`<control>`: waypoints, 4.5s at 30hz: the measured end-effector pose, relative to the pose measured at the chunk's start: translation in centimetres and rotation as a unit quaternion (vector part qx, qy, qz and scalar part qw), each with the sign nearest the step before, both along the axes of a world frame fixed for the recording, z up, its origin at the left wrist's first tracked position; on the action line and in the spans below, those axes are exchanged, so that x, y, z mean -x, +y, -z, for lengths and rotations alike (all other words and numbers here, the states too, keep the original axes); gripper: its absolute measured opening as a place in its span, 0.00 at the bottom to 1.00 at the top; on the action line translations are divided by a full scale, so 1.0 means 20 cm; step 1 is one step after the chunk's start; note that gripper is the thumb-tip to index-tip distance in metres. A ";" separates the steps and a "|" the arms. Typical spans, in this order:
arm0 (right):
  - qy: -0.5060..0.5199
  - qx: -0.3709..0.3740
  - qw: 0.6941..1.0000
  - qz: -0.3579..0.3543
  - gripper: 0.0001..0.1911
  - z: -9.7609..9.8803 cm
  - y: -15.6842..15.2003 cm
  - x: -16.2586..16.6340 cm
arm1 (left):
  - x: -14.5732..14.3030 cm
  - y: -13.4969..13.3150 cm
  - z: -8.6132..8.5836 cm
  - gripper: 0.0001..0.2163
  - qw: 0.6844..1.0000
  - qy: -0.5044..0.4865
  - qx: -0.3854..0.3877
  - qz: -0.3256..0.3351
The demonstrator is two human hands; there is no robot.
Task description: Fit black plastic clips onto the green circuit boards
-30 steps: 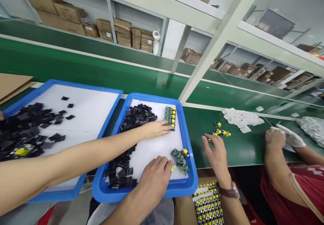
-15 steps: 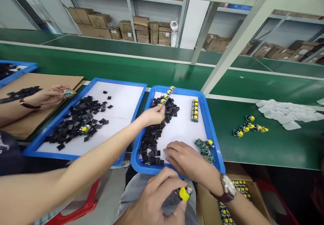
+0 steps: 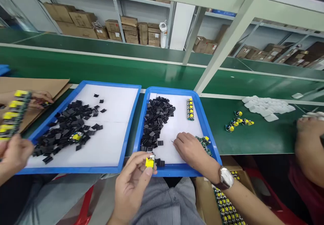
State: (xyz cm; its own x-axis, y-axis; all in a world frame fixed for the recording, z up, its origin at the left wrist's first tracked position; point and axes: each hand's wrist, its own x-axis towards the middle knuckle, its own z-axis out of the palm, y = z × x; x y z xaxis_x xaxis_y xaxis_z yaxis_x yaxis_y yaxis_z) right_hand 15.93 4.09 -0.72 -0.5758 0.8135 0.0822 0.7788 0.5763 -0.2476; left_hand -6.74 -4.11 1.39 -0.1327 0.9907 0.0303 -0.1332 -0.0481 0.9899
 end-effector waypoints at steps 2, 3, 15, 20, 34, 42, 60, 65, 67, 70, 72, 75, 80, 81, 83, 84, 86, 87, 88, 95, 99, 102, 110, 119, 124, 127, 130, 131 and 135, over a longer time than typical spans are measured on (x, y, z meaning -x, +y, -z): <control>-0.004 0.001 1.000 0.006 0.10 0.00 -0.02 -0.07 | -0.01 0.03 0.01 0.10 0.998 -0.046 0.038 -0.007; 0.006 0.000 1.000 0.009 0.09 0.00 -0.03 -0.09 | -0.01 0.05 0.02 0.11 0.996 -0.065 0.055 -0.003; 0.084 0.020 0.996 -0.015 0.10 0.06 -0.02 -0.03 | -0.07 0.16 0.03 0.22 0.950 -0.224 0.193 0.102; 0.328 0.084 0.939 0.060 0.08 0.02 -0.08 -0.09 | -0.10 0.18 0.03 0.20 0.951 -0.216 0.179 0.132; 0.628 0.159 0.734 0.203 0.05 -0.02 -0.25 -0.05 | -0.22 0.22 0.09 0.07 0.963 -0.102 0.108 0.225; 0.645 0.178 0.709 0.224 0.04 -0.01 -0.30 -0.02 | -0.23 0.24 0.09 0.14 0.970 -0.045 0.070 0.227; 0.560 0.082 0.794 0.223 0.06 -0.02 -0.33 0.02 | -0.24 0.22 0.10 0.16 0.975 0.076 -0.022 0.208; 0.578 0.133 0.772 0.229 0.05 -0.02 -0.31 0.02 | -0.23 0.21 0.11 0.18 0.971 0.115 -0.063 0.202; 0.601 0.176 0.745 0.229 0.04 -0.02 -0.30 0.02 | -0.23 0.20 0.11 0.19 0.969 0.127 -0.069 0.200; 0.602 0.145 0.748 0.239 0.04 -0.02 -0.30 0.02 | -0.24 0.19 0.12 0.20 0.965 0.159 -0.090 0.190; 0.608 0.156 0.739 0.247 0.03 -0.01 -0.30 0.02 | -0.24 0.19 0.13 0.21 0.959 0.188 -0.116 0.180; 0.648 0.252 0.673 0.251 0.04 0.00 -0.28 0.00 | -0.25 0.18 0.15 0.23 0.946 0.221 -0.157 0.180; 0.677 0.293 0.626 0.252 0.06 0.01 -0.28 -0.01 | -0.24 0.18 0.17 0.26 0.934 0.224 -0.192 0.202; 0.678 0.280 0.630 0.256 0.05 0.01 -0.29 0.00 | -0.24 0.18 0.17 0.26 0.933 0.222 -0.193 0.206; 0.679 0.244 0.637 0.271 0.04 0.01 -0.31 0.03 | -0.24 0.17 0.16 0.27 0.933 0.225 -0.197 0.201; 0.683 0.229 0.635 0.279 0.03 0.01 -0.32 0.04 | -0.25 0.17 0.16 0.27 0.933 0.230 -0.198 0.192; 0.696 0.232 0.616 0.287 0.04 0.02 -0.32 0.05 | -0.26 0.16 0.16 0.27 0.932 0.246 -0.201 0.173; 0.704 0.248 0.601 0.283 0.05 0.02 -0.32 0.05 | -0.27 0.16 0.16 0.27 0.931 0.255 -0.203 0.163; 0.712 0.270 0.587 0.276 0.06 0.02 -0.31 0.05 | -0.28 0.16 0.16 0.27 0.930 0.262 -0.209 0.154; 0.715 0.329 0.563 0.253 0.08 0.01 -0.28 -0.03 | -0.26 0.18 0.16 0.27 0.929 0.258 -0.192 0.182; 0.710 0.361 0.557 0.237 0.08 0.00 -0.29 -0.06 | -0.24 0.20 0.15 0.26 0.931 0.238 -0.178 0.211; 0.720 0.365 0.540 0.240 0.08 0.00 -0.30 -0.05 | -0.25 0.20 0.14 0.26 0.925 0.239 -0.208 0.208; 0.722 0.299 0.565 0.264 0.08 0.00 -0.30 0.04 | -0.27 0.17 0.16 0.25 0.937 0.252 -0.180 0.162; 0.610 0.222 0.731 0.209 0.05 -0.02 -0.29 -0.05 | -0.25 0.19 0.12 0.22 0.948 0.225 -0.122 0.188; 0.553 0.171 0.799 0.160 0.07 -0.05 -0.31 -0.07 | -0.25 0.18 0.14 0.23 0.947 0.219 -0.134 0.194; 0.521 0.135 0.831 0.140 0.11 -0.06 -0.32 -0.07 | -0.25 0.18 0.15 0.23 0.947 0.217 -0.135 0.194; 0.527 0.147 0.826 0.138 0.11 -0.05 -0.32 -0.08 | -0.25 0.18 0.14 0.23 0.951 0.203 -0.129 0.195; 0.536 0.164 0.816 0.141 0.11 -0.04 -0.32 -0.08 | -0.24 0.18 0.13 0.23 0.952 0.198 -0.125 0.196; 0.573 0.231 0.770 0.161 0.10 -0.02 -0.33 -0.10 | -0.24 0.18 0.13 0.23 0.950 0.198 -0.120 0.209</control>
